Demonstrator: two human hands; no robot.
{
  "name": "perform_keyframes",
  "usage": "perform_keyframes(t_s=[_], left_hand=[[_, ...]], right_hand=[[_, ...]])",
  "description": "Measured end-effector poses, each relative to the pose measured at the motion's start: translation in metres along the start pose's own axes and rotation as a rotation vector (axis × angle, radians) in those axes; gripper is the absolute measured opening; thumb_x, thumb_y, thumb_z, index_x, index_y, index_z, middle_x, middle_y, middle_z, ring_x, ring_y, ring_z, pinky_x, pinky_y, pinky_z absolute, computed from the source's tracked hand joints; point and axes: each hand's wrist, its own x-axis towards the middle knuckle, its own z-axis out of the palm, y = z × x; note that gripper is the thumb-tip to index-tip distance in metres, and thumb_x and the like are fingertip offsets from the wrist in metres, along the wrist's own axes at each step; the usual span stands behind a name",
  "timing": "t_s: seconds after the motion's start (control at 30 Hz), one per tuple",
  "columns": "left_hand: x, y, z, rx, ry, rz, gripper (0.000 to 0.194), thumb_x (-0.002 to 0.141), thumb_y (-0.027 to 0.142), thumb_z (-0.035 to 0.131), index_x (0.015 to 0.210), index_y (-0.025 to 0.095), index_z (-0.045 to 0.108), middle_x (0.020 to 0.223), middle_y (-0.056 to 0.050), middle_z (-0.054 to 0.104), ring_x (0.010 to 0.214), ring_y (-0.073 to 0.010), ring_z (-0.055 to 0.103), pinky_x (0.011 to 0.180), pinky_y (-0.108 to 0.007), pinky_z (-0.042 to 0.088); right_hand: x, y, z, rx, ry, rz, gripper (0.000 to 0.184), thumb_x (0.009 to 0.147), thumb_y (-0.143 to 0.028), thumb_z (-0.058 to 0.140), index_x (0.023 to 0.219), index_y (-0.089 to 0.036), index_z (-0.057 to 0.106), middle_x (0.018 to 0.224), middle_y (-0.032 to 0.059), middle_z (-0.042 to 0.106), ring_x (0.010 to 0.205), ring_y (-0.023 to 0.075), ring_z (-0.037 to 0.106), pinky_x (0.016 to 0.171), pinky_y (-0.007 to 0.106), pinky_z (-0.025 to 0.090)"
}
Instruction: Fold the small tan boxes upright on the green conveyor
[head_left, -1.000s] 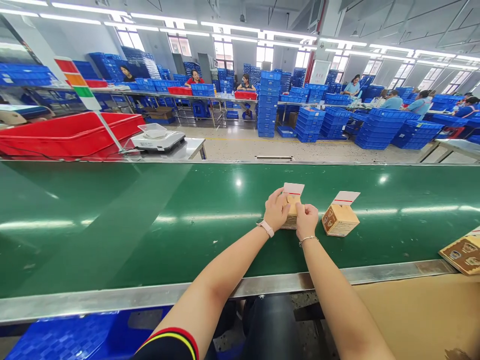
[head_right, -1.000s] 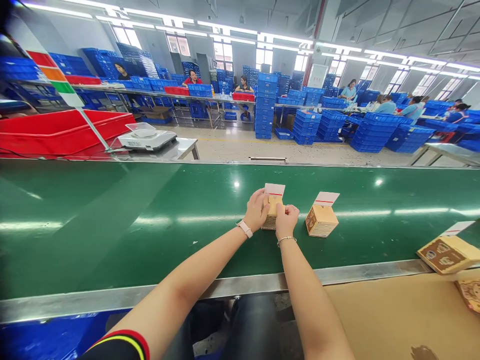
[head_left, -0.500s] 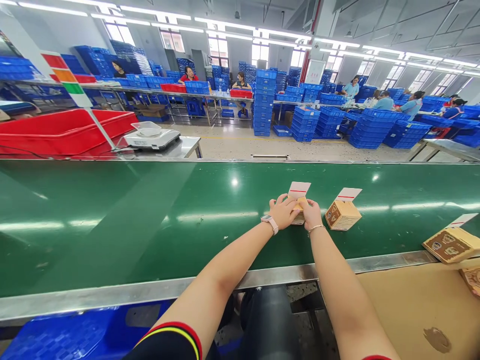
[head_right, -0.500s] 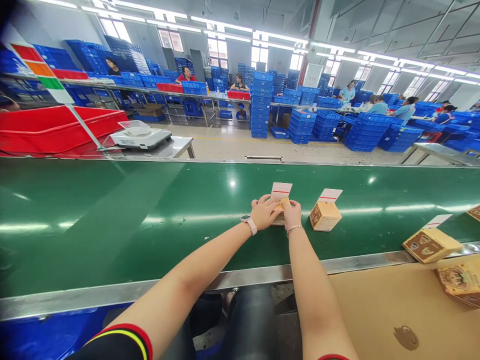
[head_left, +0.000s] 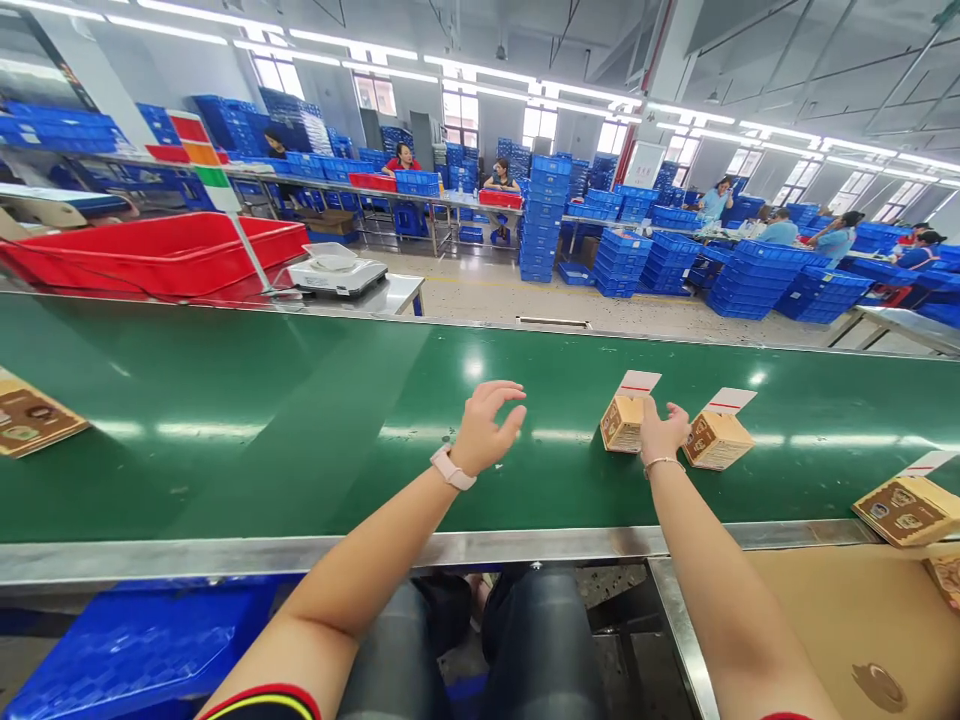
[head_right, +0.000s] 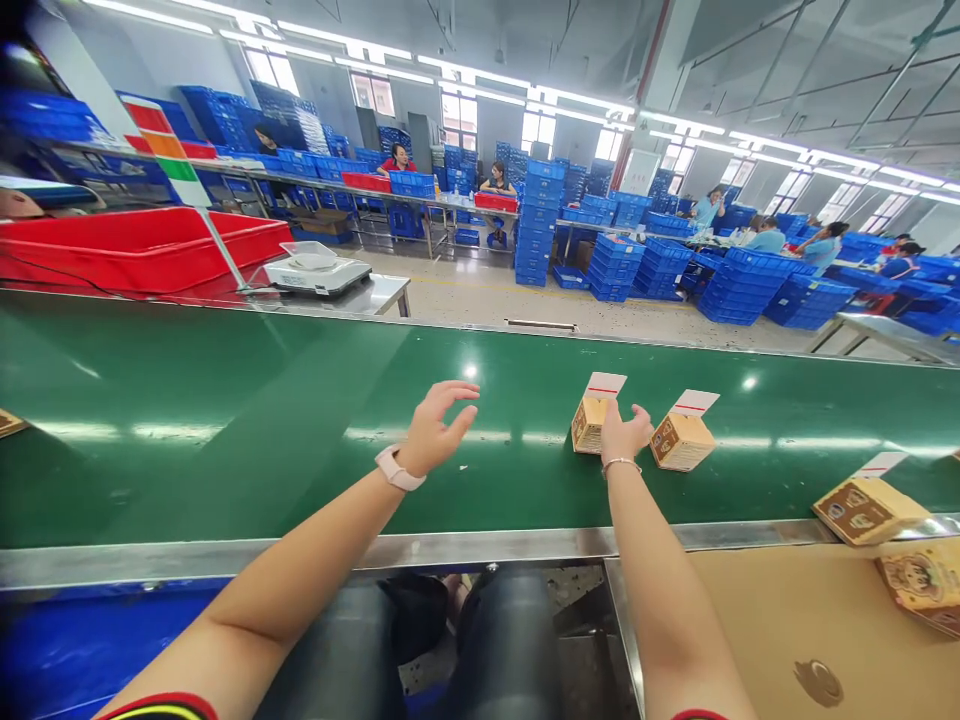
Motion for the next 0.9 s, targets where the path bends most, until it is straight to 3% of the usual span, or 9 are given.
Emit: perform_keyframes(t_s=[0.07, 0.13, 0.2, 0.27, 0.43, 0.57, 0.7, 0.8, 0.9], left_hand=[[0.007, 0.003, -0.017, -0.088, 0.085, -0.027, 0.016, 0.083, 0.030, 0.054, 0.089, 0.020, 0.064, 0.096, -0.008, 0.070, 0.094, -0.0211, 0.064, 0.085, -0.039, 0.050], [0.013, 0.013, -0.029, -0.197, 0.163, -0.065, 0.015, 0.084, 0.028, 0.053, 0.089, 0.020, 0.064, 0.090, -0.006, 0.070, 0.086, -0.0186, 0.064, 0.077, -0.034, 0.051], [0.014, 0.029, -0.036, -0.342, 0.218, -0.025, 0.012, 0.086, 0.024, 0.052, 0.087, 0.020, 0.064, 0.083, -0.004, 0.068, 0.079, -0.0160, 0.064, 0.071, -0.029, 0.050], [0.013, 0.048, -0.040, -0.503, 0.233, 0.089, 0.013, 0.088, 0.021, 0.052, 0.082, 0.020, 0.063, 0.079, -0.003, 0.066, 0.075, -0.0142, 0.062, 0.070, -0.028, 0.050], [0.014, 0.073, -0.047, -0.742, 0.208, 0.223, 0.015, 0.091, 0.019, 0.052, 0.081, 0.019, 0.062, 0.075, -0.002, 0.063, 0.077, -0.0142, 0.061, 0.073, -0.029, 0.051], [0.025, 0.064, -0.055, -0.832, 0.142, 0.167, 0.019, 0.092, 0.017, 0.053, 0.075, 0.019, 0.062, 0.074, 0.000, 0.063, 0.074, -0.0118, 0.060, 0.071, -0.027, 0.050], [0.036, 0.052, -0.064, -0.848, 0.043, 0.038, 0.012, 0.088, 0.029, 0.063, 0.083, 0.019, 0.064, 0.071, 0.000, 0.063, 0.070, -0.0115, 0.061, 0.066, -0.025, 0.051], [0.041, 0.047, -0.070, -0.817, -0.024, -0.012, 0.020, 0.086, 0.036, 0.065, 0.081, 0.017, 0.066, 0.069, -0.001, 0.064, 0.069, -0.0115, 0.061, 0.065, -0.025, 0.051], [0.045, 0.045, -0.073, -0.796, -0.046, 0.015, 0.022, 0.087, 0.036, 0.063, 0.078, 0.016, 0.067, 0.072, -0.003, 0.065, 0.071, -0.0117, 0.061, 0.067, -0.026, 0.052]], right_hand=[[-0.023, -0.017, 0.003, 0.078, 0.086, -0.153, 0.037, 0.072, -0.029, 0.065, 0.103, -0.022, 0.047, 0.124, 0.0096, 0.047, 0.124, 0.0205, 0.043, 0.106, 0.038, 0.039], [-0.055, -0.038, 0.011, 0.345, 0.020, -0.313, 0.031, 0.069, -0.028, 0.066, 0.095, -0.022, 0.049, 0.108, 0.0050, 0.052, 0.107, 0.0170, 0.052, 0.100, 0.037, 0.043], [-0.093, -0.060, 0.018, 0.640, -0.217, -0.391, 0.029, 0.066, -0.025, 0.069, 0.089, -0.023, 0.052, 0.091, -0.0011, 0.053, 0.083, 0.0121, 0.056, 0.087, 0.035, 0.051], [-0.133, -0.080, 0.022, 0.789, -0.417, -0.404, 0.028, 0.064, -0.016, 0.073, 0.086, -0.024, 0.056, 0.086, -0.0043, 0.054, 0.073, 0.0086, 0.054, 0.076, 0.030, 0.053], [-0.198, -0.108, 0.020, 1.052, -0.803, -0.260, 0.027, 0.074, -0.009, 0.065, 0.088, -0.031, 0.064, 0.085, -0.0066, 0.055, 0.058, 0.0051, 0.048, 0.056, 0.023, 0.050], [-0.201, -0.112, 0.025, 1.046, -1.037, -0.164, 0.012, 0.081, -0.028, 0.063, 0.093, -0.027, 0.066, 0.082, -0.0023, 0.053, 0.056, 0.0081, 0.046, 0.061, 0.032, 0.054], [-0.179, -0.111, 0.035, 0.931, -1.168, -0.174, 0.020, 0.078, -0.045, 0.064, 0.091, -0.030, 0.067, 0.072, -0.0013, 0.051, 0.051, 0.0111, 0.041, 0.067, 0.044, 0.053], [-0.163, -0.104, 0.037, 0.851, -1.148, -0.192, 0.023, 0.073, -0.054, 0.067, 0.087, -0.035, 0.067, 0.067, -0.0013, 0.050, 0.051, 0.0131, 0.040, 0.069, 0.047, 0.052], [-0.155, -0.097, 0.033, 0.802, -1.014, -0.203, 0.025, 0.069, -0.058, 0.068, 0.082, -0.037, 0.065, 0.063, -0.0013, 0.047, 0.052, 0.0154, 0.039, 0.071, 0.048, 0.052]])
